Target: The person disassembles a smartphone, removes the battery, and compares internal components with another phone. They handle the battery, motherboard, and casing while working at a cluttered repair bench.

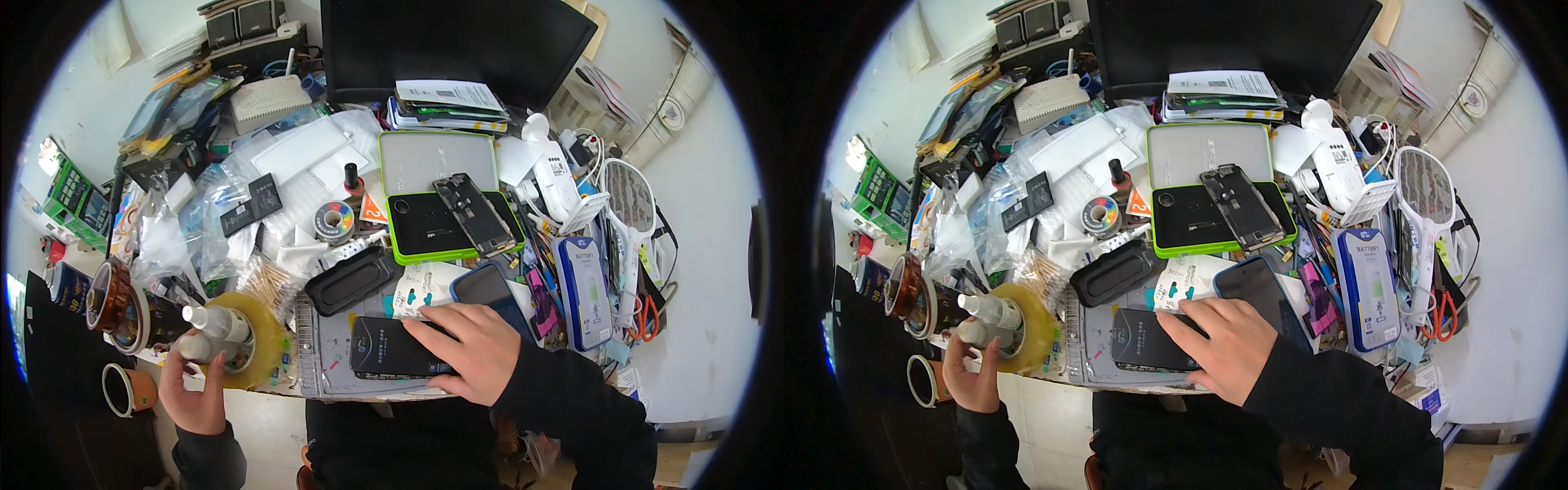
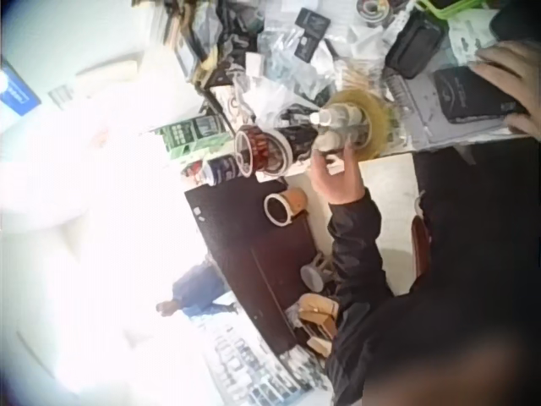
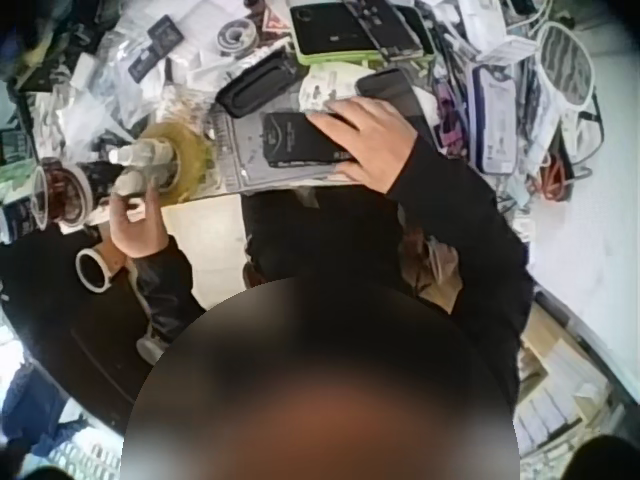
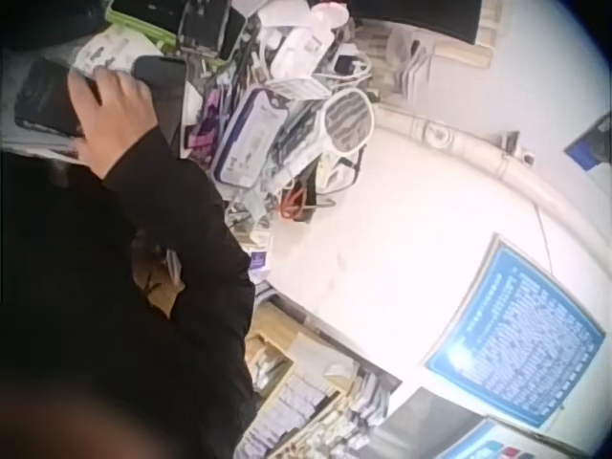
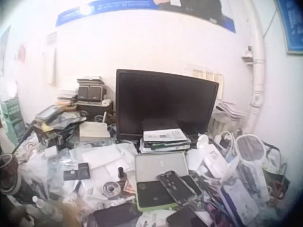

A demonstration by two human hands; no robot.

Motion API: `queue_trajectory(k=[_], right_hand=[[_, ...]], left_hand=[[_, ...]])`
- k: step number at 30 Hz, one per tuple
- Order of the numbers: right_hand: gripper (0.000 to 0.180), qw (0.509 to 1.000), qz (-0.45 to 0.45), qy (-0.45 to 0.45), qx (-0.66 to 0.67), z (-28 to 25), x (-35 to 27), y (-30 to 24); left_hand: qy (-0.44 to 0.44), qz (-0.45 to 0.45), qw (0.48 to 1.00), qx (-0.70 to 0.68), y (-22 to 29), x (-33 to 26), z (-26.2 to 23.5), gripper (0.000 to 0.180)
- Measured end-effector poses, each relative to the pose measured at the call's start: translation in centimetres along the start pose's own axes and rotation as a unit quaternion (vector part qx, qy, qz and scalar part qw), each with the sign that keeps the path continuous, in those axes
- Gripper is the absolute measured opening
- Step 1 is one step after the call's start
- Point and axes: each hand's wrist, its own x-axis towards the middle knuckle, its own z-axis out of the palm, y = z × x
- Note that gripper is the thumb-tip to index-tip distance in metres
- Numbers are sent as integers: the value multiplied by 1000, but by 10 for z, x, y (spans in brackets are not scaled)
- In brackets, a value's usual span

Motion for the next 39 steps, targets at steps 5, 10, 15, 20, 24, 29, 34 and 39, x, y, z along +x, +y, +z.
queue_trajectory(k=[5,10,15,20,24,29,34,39], right_hand=[[85,1000,-10,-15,4,4,1,8],[82,999,-37,-6,6,4,1,11],[76,998,-61,-27,-12,3,5,13],[68,995,-94,-23,-37,4,10,18],[63,993,-107,-20,-36,4,12,21],[60,982,-158,-3,-105,7,19,20],[71,980,-163,-23,-112,3,28,17],[82,985,-114,-124,43,-25,36,19]], left_hand=[[34,9,997,74,24,-15,-5,62],[-118,287,950,15,47,-63,-26,52],[-209,308,927,-42,76,-9,62,80],[-252,323,911,-42,79,5,84,90],[-257,336,906,-29,73,6,87,98],[-254,345,903,-32,73,5,89,105],[-255,333,907,-46,82,8,86,102],[-251,328,910,-44,73,10,89,90]])
